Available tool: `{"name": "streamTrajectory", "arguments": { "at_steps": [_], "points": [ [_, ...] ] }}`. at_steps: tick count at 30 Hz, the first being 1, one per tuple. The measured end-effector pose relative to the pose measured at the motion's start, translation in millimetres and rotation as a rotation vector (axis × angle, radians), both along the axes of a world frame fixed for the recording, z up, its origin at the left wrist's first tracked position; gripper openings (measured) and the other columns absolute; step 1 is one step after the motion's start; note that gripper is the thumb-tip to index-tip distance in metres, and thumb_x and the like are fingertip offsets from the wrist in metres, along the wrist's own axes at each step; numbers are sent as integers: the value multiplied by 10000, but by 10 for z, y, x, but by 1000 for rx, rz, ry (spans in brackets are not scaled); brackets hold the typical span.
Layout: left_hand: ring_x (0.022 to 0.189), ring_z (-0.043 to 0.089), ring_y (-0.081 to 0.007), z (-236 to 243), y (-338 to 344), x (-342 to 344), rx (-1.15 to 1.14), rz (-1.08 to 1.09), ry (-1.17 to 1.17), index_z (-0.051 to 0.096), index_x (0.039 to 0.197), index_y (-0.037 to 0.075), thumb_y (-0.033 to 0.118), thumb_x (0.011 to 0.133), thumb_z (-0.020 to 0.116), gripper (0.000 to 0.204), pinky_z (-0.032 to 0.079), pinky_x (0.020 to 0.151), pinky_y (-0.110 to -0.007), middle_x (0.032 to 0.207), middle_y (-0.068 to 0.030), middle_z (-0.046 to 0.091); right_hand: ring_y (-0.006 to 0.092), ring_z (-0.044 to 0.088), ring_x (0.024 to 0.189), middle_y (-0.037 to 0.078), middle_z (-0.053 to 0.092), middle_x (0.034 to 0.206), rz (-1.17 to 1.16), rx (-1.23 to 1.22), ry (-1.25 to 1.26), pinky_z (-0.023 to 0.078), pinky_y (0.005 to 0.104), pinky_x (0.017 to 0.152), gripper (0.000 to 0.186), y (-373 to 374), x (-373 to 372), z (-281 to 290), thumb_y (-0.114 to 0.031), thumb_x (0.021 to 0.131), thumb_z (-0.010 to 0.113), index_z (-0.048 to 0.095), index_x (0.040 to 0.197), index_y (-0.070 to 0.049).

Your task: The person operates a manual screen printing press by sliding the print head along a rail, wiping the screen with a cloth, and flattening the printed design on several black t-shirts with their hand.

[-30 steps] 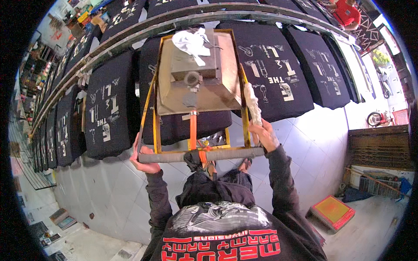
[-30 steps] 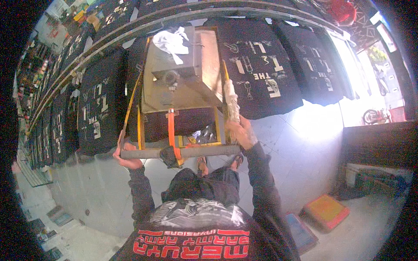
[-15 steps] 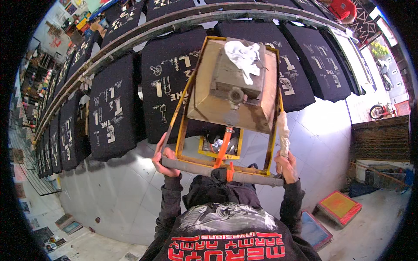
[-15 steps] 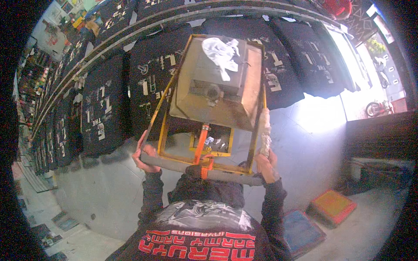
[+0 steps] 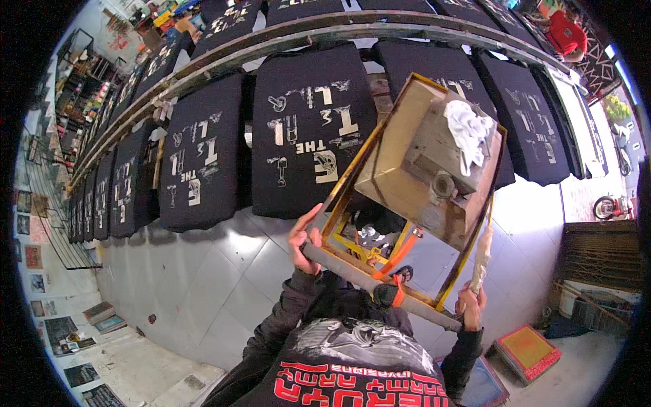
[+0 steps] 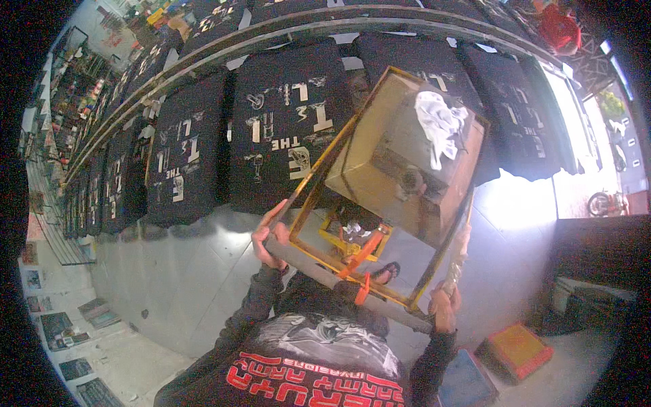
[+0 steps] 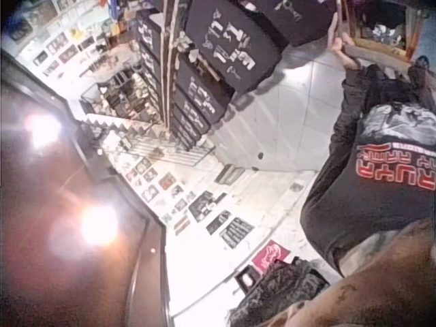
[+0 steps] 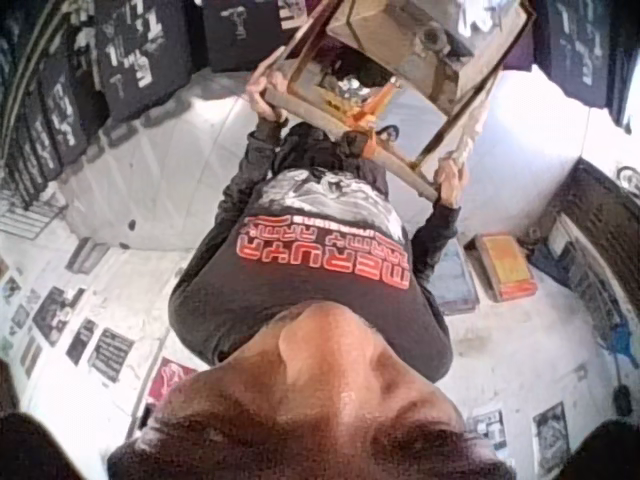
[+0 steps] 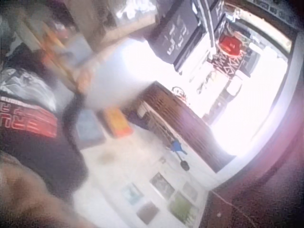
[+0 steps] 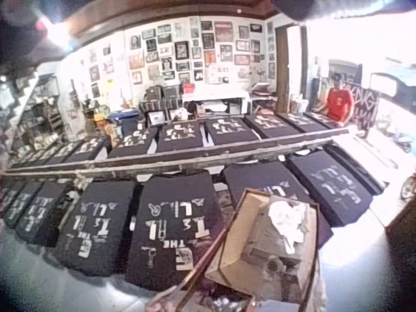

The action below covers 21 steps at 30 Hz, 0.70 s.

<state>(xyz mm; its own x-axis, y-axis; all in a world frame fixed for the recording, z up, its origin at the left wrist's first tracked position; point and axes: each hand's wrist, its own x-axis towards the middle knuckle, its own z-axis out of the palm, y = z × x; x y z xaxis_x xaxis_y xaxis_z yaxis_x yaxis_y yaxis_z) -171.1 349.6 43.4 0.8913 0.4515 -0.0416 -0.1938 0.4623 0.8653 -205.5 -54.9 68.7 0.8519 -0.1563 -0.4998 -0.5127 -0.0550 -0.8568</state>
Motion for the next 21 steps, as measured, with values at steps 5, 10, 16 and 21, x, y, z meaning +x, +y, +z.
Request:
{"name": "streamTrajectory", "arguments": {
  "at_steps": [5,10,16,21],
  "points": [
    [432,333,-58,14,-115,44,0,-60,32,452,1292,-143,434,810,440,752,224,433,-213,469,58,397,73,419,425,-24,465,612,-184,46,44,360,229,368,110,-17,-160,25,-106,789,588,532,880,-87],
    [475,356,-57,16,-246,232,62,-123,41,463,1287,-142,447,809,438,760,246,472,-213,495,62,411,87,422,431,-17,457,604,-222,40,66,362,233,390,100,-55,-283,101,-92,794,576,524,880,-81],
    [491,404,-68,15,-318,313,45,-175,81,440,1310,-140,463,796,444,792,272,472,-205,516,38,438,87,428,427,-13,464,602,-252,70,91,366,240,389,100,-156,-258,110,-69,804,566,517,891,-71],
    [464,402,-68,-76,-324,327,-4,-184,58,434,1313,-136,466,785,453,801,286,460,-207,528,21,467,88,461,419,0,498,626,-225,-21,43,401,238,380,86,-206,-236,-16,-47,810,566,529,888,-50]
  ]
}}
